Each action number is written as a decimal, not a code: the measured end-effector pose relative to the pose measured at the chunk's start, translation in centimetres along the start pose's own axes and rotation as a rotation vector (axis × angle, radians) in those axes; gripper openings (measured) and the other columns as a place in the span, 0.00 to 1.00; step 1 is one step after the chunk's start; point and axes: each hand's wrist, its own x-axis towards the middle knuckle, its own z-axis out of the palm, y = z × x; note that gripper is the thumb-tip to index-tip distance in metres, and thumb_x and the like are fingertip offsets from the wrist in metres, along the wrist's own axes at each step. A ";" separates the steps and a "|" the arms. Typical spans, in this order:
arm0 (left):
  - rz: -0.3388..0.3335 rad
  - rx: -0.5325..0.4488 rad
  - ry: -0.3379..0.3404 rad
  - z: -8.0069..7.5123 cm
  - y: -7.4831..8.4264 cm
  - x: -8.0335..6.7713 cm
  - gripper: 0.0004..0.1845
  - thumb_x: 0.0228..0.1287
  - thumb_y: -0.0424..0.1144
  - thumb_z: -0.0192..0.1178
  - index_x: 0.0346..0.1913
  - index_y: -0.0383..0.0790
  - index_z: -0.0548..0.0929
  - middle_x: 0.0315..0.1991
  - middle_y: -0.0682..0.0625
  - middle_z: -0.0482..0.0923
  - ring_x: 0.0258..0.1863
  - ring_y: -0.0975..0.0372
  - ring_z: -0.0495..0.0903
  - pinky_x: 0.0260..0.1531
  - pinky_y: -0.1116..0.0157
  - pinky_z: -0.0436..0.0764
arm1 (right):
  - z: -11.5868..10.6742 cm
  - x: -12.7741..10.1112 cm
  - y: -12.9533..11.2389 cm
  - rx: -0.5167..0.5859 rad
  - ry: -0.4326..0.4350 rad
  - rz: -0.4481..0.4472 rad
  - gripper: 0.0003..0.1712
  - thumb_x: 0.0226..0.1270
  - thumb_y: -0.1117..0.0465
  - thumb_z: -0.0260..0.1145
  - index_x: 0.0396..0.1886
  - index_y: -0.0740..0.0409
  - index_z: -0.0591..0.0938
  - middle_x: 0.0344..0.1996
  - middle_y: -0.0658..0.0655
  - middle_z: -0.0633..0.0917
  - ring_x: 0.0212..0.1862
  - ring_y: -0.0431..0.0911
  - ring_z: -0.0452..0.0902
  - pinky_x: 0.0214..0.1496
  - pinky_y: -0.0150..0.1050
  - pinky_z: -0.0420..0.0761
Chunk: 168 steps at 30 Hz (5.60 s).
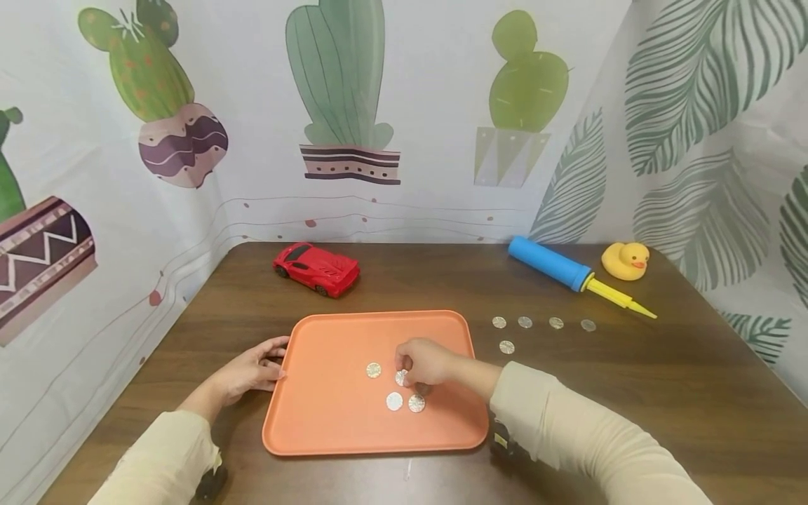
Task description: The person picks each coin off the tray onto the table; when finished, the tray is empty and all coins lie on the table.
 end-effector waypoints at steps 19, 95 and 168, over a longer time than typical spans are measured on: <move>-0.002 -0.003 0.002 0.2 0.2 -0.1 0.37 0.54 0.27 0.53 0.63 0.27 0.44 0.51 0.32 0.54 0.39 0.57 0.71 0.35 0.56 0.76 | 0.1 -0.7 1.0 0.116 0.078 -0.068 0.10 0.47 0.74 0.61 0.21 0.58 0.71 0.17 0.49 0.73 0.21 0.38 0.67 0.20 0.29 0.68; 0.001 0.007 0.016 0.1 0.0 0.1 0.37 0.53 0.26 0.53 0.63 0.27 0.45 0.52 0.32 0.55 0.37 0.58 0.71 0.35 0.57 0.76 | -7.6 -11.0 14.2 0.071 0.382 0.279 0.05 0.48 0.73 0.59 0.23 0.67 0.70 0.19 0.54 0.73 0.22 0.45 0.66 0.22 0.36 0.69; -0.012 0.021 0.043 0.5 -0.1 -0.1 0.37 0.52 0.27 0.55 0.63 0.27 0.47 0.52 0.33 0.55 0.37 0.56 0.72 0.35 0.56 0.76 | -0.7 1.1 -1.0 0.212 0.073 -0.029 0.10 0.49 0.65 0.63 0.34 0.61 0.75 0.24 0.48 0.75 0.29 0.39 0.70 0.30 0.31 0.72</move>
